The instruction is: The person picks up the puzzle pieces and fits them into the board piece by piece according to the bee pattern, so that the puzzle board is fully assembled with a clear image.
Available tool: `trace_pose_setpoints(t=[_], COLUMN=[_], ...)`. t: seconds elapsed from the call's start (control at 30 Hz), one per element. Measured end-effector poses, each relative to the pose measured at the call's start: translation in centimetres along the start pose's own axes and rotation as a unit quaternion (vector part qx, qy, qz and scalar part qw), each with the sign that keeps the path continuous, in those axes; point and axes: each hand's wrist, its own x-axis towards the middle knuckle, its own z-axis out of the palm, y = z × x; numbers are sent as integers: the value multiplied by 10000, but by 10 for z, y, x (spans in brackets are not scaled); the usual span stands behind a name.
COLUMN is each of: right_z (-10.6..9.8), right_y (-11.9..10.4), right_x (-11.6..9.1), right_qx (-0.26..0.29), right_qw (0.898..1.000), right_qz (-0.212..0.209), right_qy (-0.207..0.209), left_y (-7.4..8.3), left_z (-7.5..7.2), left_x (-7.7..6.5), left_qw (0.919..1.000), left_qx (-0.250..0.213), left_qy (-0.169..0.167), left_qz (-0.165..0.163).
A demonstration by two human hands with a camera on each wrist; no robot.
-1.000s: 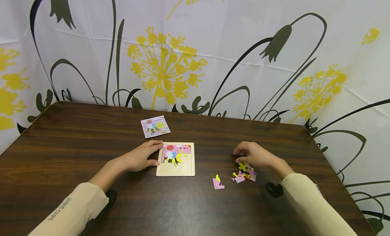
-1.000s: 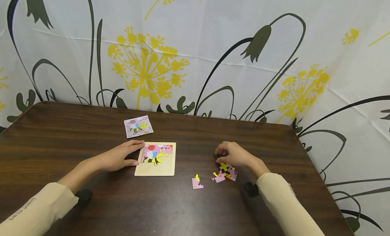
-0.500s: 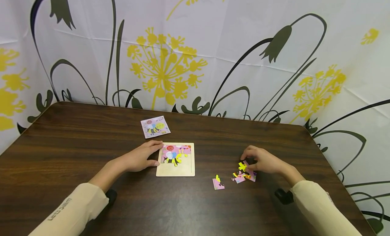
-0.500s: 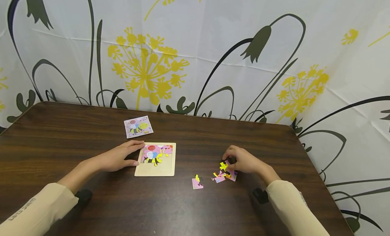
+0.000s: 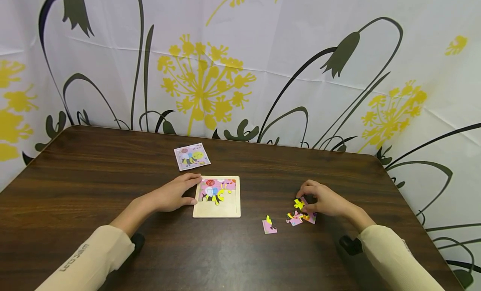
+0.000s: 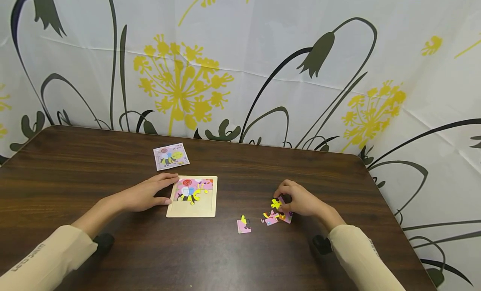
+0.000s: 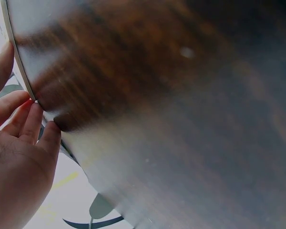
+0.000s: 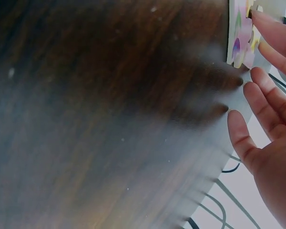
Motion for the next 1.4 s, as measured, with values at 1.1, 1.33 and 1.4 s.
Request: trace_pose_setpoints(t=[1.1, 1.33, 1.4], right_z=[11, 11, 11], right_y=[1, 0, 0], right_x=[9, 10, 11], right_qx=[-97, -126, -63], right_qw=[9970, 9964, 9960], right_qz=[-487, -551, -557], right_qy=[590, 636, 696], left_y=[0, 0, 0], left_z=[0, 0, 0], left_x=[-1, -1, -2], left_qw=[10000, 10000, 9999], left_qx=[11, 19, 32], left_qy=[24, 39, 64], left_qz=[40, 85, 147])
